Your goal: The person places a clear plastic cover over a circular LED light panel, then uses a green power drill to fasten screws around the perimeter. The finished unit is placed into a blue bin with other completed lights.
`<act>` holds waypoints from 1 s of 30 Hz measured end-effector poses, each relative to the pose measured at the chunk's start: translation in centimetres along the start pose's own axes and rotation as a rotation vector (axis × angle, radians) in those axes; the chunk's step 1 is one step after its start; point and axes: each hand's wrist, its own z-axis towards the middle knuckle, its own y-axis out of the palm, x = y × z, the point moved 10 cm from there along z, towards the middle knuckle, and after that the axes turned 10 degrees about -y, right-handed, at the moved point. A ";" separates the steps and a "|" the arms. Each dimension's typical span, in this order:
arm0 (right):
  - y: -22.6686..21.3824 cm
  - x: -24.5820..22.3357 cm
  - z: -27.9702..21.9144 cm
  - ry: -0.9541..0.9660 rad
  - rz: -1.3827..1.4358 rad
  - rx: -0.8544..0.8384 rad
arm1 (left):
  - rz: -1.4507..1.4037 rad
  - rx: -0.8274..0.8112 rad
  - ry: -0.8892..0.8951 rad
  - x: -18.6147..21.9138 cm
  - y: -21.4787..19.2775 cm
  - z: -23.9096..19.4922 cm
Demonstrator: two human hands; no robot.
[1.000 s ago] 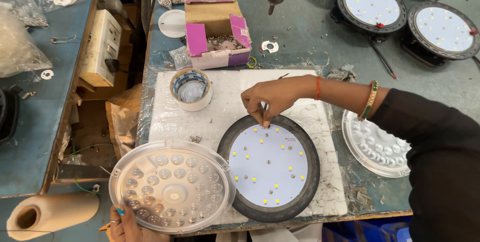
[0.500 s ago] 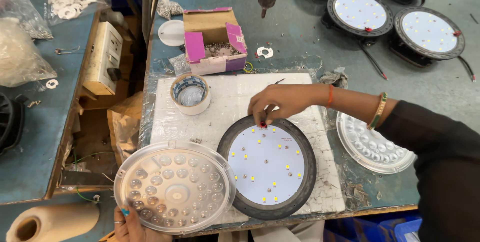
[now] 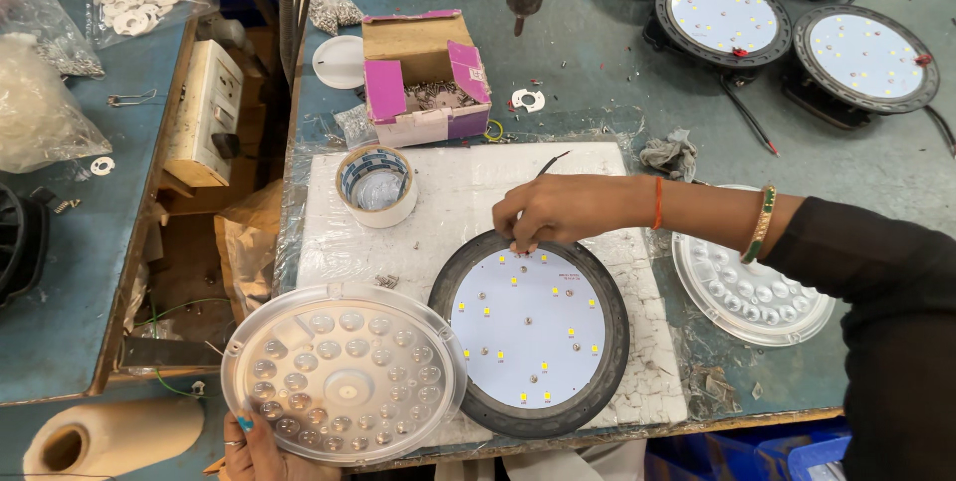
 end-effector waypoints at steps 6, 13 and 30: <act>-0.8 -4.1 0.1 -0.115 -0.262 0.044 | 0.066 -0.025 0.173 1.6 2.1 -0.8; -3.4 -4.6 -4.3 0.036 -0.016 0.386 | 0.045 -0.112 0.319 3.3 5.9 -3.0; 0.9 -1.6 -6.8 0.218 0.149 0.757 | 0.016 0.005 0.249 2.6 6.6 -3.6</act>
